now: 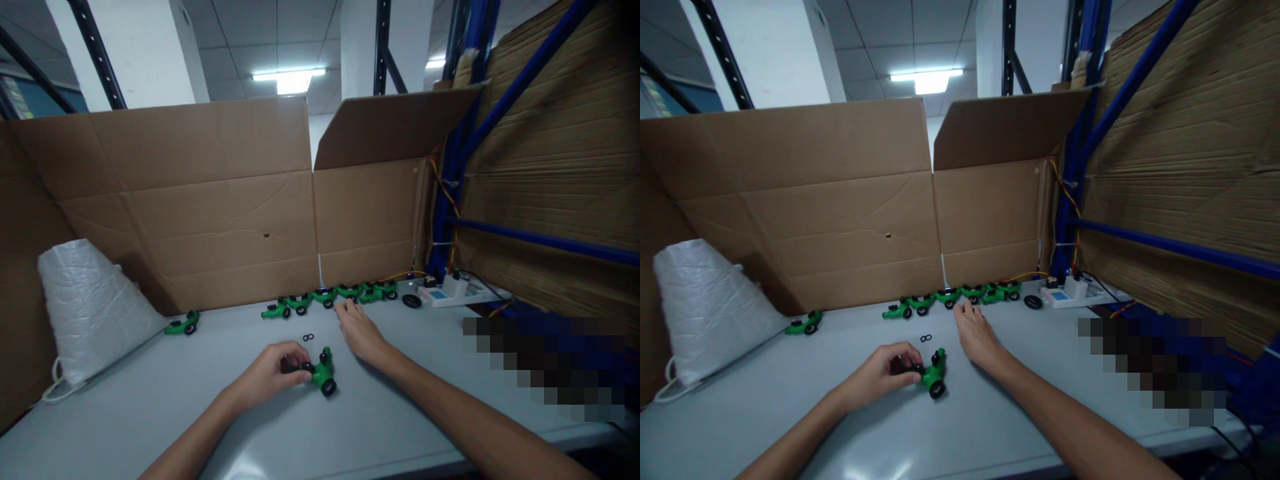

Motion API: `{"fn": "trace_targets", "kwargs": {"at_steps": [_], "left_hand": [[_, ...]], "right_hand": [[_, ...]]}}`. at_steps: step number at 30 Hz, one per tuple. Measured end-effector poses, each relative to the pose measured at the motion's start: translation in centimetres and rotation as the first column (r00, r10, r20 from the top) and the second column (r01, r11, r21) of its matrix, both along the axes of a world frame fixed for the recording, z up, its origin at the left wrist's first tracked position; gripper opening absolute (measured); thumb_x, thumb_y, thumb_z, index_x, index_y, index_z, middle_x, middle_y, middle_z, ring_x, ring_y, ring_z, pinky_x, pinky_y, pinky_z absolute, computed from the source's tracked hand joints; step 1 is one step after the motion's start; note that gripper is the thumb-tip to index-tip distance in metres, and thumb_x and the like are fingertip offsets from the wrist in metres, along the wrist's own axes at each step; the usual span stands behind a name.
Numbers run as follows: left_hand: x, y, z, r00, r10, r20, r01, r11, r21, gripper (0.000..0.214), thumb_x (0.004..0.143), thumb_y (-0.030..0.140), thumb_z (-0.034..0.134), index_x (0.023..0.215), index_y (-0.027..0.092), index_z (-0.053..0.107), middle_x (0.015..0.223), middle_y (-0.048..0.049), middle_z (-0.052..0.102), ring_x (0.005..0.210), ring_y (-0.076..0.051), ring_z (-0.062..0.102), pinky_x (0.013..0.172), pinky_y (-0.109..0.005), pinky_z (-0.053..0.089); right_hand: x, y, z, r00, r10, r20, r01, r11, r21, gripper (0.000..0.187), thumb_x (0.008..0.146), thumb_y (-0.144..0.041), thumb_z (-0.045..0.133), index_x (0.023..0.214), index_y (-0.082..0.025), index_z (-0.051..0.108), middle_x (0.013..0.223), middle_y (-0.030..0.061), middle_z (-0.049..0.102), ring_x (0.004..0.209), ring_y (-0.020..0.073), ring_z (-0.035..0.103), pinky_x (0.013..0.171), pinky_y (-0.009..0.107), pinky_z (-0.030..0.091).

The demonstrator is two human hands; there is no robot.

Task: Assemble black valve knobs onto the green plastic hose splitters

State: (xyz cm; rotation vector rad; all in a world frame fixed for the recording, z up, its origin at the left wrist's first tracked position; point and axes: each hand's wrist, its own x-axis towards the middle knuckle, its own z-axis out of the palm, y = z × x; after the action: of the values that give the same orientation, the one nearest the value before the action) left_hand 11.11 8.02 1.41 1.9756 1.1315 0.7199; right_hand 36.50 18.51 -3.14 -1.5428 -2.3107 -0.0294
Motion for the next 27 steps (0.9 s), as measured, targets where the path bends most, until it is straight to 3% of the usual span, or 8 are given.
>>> {"fn": "trace_targets", "kwargs": {"at_steps": [5, 12, 20, 23, 27], "left_hand": [[-0.1, 0.0, 0.1, 0.999, -0.009, -0.033, 0.01, 1.0, 0.027, 0.025, 0.091, 0.038, 0.078, 0.106, 0.018, 0.076, 0.09, -0.0028, 0.068, 0.084, -0.019, 0.059, 0.076, -0.029, 0.046], [-0.1, 0.0, 0.1, 0.994, 0.0, -0.105, 0.011, 0.995, 0.103, 0.023, 0.096, 0.036, 0.071, 0.11, 0.02, 0.076, 0.102, -0.0057, 0.072, 0.089, -0.02, 0.062, 0.08, -0.031, 0.048], [-0.6, -0.1, 0.1, 0.967, 0.092, -0.239, -0.033, 0.97, 0.24, 0.023, 0.087, 0.016, 0.061, 0.109, 0.02, 0.068, 0.105, -0.0055, 0.067, 0.096, -0.022, 0.062, 0.088, -0.034, 0.05], [-0.6, -0.3, 0.3, 0.96, 0.105, -0.261, -0.038, 0.967, 0.251, 0.019, 0.093, 0.026, 0.064, 0.111, 0.02, 0.065, 0.106, -0.0064, 0.066, 0.097, -0.023, 0.062, 0.09, -0.037, 0.05], [-0.2, -0.4, 0.4, 0.947, 0.089, -0.308, 0.007, 0.954, 0.299, 0.034, 0.098, 0.047, 0.067, 0.118, 0.02, 0.065, 0.112, -0.0088, 0.067, 0.105, -0.027, 0.061, 0.098, -0.043, 0.05]], "right_hand": [[-0.4, -0.3, 0.2, 0.993, 0.08, -0.083, -0.086, 0.994, -0.07, 0.046, 0.093, -0.001, 0.049, 0.136, -0.017, 0.056, 0.126, 0.0155, 0.063, 0.115, 0.0287, 0.06, 0.102, 0.037, 0.043], [-0.6, -0.5, 0.3, 0.991, 0.115, -0.069, -0.12, 0.99, -0.07, 0.043, 0.094, -0.002, 0.047, 0.133, -0.017, 0.058, 0.125, 0.0138, 0.066, 0.119, 0.0279, 0.057, 0.105, 0.037, 0.039], [-0.7, -0.8, 0.2, 0.994, 0.111, -0.025, -0.112, 0.992, -0.062, 0.036, 0.096, -0.003, 0.044, 0.124, -0.016, 0.063, 0.126, 0.0172, 0.063, 0.116, 0.032, 0.056, 0.1, 0.041, 0.04], [-0.8, -0.9, 0.2, 0.995, 0.102, -0.023, -0.103, 0.993, -0.056, 0.035, 0.098, -0.006, 0.046, 0.127, -0.016, 0.063, 0.127, 0.018, 0.064, 0.117, 0.0334, 0.055, 0.1, 0.042, 0.04], [-1.1, -1.6, 0.4, 0.983, 0.181, -0.041, -0.181, 0.983, 0.002, 0.042, 0.1, -0.009, 0.051, 0.138, -0.024, 0.061, 0.139, 0.0149, 0.061, 0.126, 0.0337, 0.052, 0.1, 0.043, 0.04]]}}
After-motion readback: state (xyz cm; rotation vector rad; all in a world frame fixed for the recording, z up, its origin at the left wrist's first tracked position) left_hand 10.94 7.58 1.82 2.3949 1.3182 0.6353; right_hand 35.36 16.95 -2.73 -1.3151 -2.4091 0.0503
